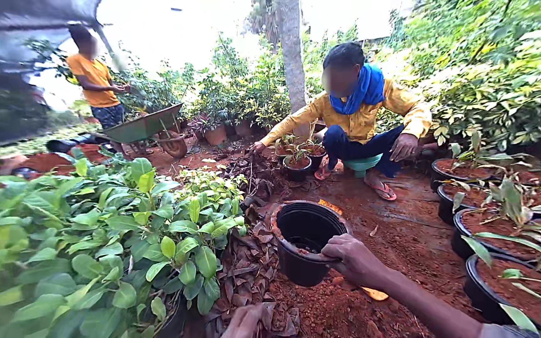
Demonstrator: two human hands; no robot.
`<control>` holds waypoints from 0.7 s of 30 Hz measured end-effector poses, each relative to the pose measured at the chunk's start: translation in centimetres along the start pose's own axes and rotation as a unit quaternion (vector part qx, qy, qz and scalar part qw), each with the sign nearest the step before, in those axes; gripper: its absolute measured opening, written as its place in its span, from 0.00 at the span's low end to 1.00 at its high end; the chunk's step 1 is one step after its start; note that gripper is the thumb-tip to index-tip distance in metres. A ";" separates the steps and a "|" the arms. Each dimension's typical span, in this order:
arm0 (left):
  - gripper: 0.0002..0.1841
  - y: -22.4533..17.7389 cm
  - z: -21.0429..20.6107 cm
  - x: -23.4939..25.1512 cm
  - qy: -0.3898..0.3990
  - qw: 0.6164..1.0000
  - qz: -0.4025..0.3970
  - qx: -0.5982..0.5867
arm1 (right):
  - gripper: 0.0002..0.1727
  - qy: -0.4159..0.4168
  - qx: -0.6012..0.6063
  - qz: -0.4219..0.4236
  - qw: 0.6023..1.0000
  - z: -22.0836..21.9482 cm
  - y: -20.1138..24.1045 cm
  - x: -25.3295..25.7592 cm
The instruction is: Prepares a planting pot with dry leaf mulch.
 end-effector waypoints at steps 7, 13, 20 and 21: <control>0.41 1.4 5.2 2.0 -0.190 0.975 0.059 -0.095 | 0.08 -0.063 0.008 0.132 0.989 4.0 8.6 -2.1; 0.14 2.7 4.1 4.6 -0.098 0.992 0.068 -0.053 | 0.07 -0.039 0.005 0.118 0.992 3.0 9.2 -3.7; 0.13 3.8 5.2 5.4 -0.114 0.986 0.117 -0.018 | 0.05 0.085 -0.042 0.023 0.995 -0.9 6.2 -3.9; 0.13 3.7 4.9 5.6 -0.111 0.986 0.120 -0.011 | 0.06 0.096 -0.043 0.017 0.994 -1.2 6.1 -3.8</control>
Point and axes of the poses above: each hand's wrist, its own x-axis towards the middle knuckle, its own z-axis out of the back of the hand, y = z × x, the point moved 10 cm from there along x, towards the middle knuckle, and after that the axes turned 1 degree about x, right-handed, at the moved point
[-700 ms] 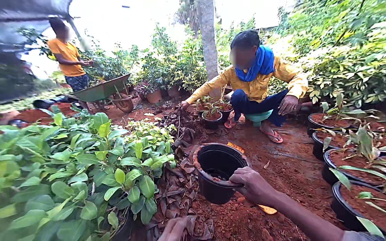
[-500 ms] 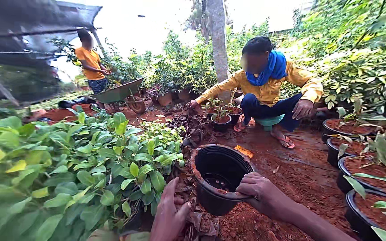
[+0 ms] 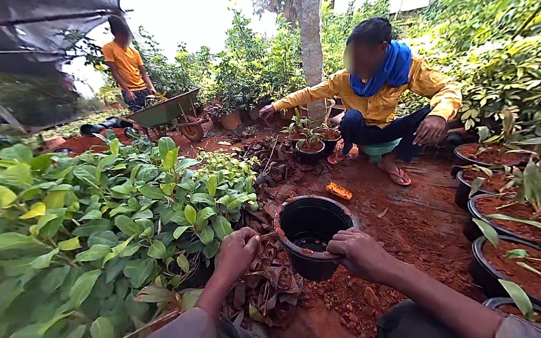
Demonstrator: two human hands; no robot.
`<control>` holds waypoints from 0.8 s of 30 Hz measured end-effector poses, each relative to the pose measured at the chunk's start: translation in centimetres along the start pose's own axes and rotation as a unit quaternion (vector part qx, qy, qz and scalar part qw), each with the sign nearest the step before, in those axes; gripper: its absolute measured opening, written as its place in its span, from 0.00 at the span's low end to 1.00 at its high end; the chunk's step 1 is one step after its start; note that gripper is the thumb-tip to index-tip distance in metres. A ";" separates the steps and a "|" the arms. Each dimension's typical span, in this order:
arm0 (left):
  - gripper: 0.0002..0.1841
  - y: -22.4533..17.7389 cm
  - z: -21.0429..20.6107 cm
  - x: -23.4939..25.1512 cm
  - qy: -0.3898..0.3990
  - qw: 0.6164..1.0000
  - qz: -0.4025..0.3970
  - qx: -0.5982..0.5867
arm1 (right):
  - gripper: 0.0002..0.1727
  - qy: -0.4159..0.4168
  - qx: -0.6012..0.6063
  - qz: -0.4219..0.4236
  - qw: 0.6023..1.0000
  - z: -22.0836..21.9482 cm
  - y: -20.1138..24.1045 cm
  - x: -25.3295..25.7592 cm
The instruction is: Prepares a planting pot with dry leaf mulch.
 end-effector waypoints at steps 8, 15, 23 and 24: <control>0.13 -2.1 -2.1 -0.6 0.087 0.964 0.004 -0.250 | 0.11 0.159 -0.045 0.023 0.986 -3.7 1.8 0.7; 0.28 0.5 0.0 0.7 -0.040 0.947 0.106 -0.300 | 0.11 0.275 -0.048 0.005 0.960 -7.2 0.6 -0.4; 0.40 0.6 -3.7 -1.3 0.073 0.979 0.122 -0.144 | 0.08 0.048 0.025 0.019 0.998 -1.1 1.9 1.2; 0.42 0.8 -4.7 -1.9 0.083 0.970 0.136 -0.184 | 0.08 0.029 0.031 0.021 0.999 -0.6 2.1 1.4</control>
Point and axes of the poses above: each hand's wrist, its own x-axis towards the middle knuckle, its own z-axis out of the back of the hand, y = z × x, the point moved 10 cm from there along x, towards the middle knuckle, and after that the axes turned 1 degree about x, right-handed, at the moved point
